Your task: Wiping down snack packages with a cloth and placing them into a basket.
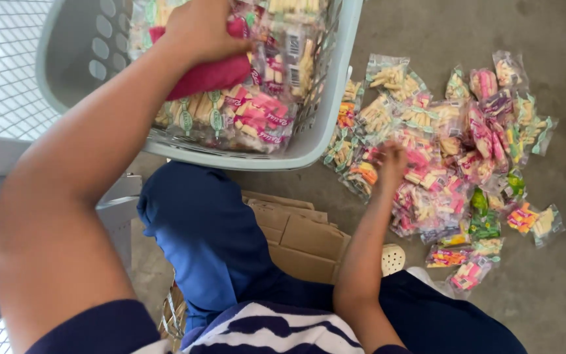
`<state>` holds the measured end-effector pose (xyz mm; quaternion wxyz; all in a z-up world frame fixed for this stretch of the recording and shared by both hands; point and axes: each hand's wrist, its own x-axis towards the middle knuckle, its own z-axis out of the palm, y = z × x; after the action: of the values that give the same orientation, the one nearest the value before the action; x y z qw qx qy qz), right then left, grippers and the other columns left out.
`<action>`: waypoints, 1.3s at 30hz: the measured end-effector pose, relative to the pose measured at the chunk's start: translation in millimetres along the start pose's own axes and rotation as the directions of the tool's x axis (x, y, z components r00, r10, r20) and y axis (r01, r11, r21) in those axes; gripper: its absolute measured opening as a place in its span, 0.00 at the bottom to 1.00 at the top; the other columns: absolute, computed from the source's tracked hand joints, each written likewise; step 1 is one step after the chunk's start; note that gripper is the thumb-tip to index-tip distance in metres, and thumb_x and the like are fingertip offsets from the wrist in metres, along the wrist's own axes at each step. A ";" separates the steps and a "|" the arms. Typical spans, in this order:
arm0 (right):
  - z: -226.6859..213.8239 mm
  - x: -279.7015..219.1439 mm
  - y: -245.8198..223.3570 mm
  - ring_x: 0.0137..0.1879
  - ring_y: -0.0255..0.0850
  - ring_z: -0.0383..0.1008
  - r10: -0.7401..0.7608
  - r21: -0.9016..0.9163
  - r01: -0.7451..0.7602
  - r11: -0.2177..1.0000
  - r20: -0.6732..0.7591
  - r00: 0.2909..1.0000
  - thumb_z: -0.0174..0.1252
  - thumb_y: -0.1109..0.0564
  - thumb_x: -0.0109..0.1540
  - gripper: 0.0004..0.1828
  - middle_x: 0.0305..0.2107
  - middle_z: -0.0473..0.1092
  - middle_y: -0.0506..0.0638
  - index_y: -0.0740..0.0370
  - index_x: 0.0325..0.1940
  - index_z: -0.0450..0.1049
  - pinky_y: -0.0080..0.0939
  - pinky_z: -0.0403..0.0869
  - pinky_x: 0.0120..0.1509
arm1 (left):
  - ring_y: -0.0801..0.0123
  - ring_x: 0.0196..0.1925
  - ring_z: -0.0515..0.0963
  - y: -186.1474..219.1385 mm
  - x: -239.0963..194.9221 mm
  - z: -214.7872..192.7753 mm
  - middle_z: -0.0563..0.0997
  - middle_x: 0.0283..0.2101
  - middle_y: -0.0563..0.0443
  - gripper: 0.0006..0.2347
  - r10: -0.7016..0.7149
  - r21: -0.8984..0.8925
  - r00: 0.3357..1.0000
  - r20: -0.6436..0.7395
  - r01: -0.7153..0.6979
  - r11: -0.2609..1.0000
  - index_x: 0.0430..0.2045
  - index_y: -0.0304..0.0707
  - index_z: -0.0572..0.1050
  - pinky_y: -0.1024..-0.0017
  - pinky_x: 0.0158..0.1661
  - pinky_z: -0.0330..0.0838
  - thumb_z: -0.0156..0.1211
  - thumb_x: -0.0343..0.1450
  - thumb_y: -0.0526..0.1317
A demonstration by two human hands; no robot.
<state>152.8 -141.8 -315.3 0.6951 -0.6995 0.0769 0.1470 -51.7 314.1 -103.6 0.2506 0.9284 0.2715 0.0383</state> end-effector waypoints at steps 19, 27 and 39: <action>12.3 -22.3 150.4 0.62 0.60 0.66 -0.323 -0.700 0.472 0.536 0.346 0.881 0.69 0.54 0.59 0.27 0.52 0.67 0.62 0.59 0.59 0.68 0.55 0.68 0.67 | 0.45 0.53 0.80 35.4 -10.7 6.1 0.79 0.54 0.36 0.21 0.163 0.450 0.912 0.375 -0.334 0.828 0.65 0.89 0.68 0.48 0.48 0.75 0.49 0.74 0.57; 48.0 -55.3 74.2 0.64 0.64 0.60 -0.452 -0.741 0.653 0.154 0.535 0.714 0.74 0.55 0.49 0.47 0.60 0.60 0.66 0.61 0.68 0.61 0.61 0.65 0.64 | 0.41 0.49 0.79 11.0 -1.0 -3.0 0.77 0.52 0.31 0.20 0.392 0.444 0.889 0.235 -0.457 0.771 0.56 0.78 0.78 0.45 0.46 0.75 0.60 0.67 0.57; 36.6 -64.8 94.0 0.68 0.66 0.55 -0.352 -0.819 0.571 0.059 0.518 0.779 0.78 0.48 0.40 0.60 0.62 0.56 0.67 0.54 0.72 0.57 0.61 0.63 0.69 | 0.48 0.51 0.81 -14.2 -6.5 -6.1 0.82 0.52 0.43 0.19 0.294 0.414 0.918 0.266 -0.385 0.825 0.50 0.52 0.83 0.50 0.45 0.76 0.63 0.67 0.54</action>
<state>58.6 -113.7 -383.9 0.1312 -0.9383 -0.3198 -0.0064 -65.4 323.7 -104.7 0.0383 0.9937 0.0773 -0.0718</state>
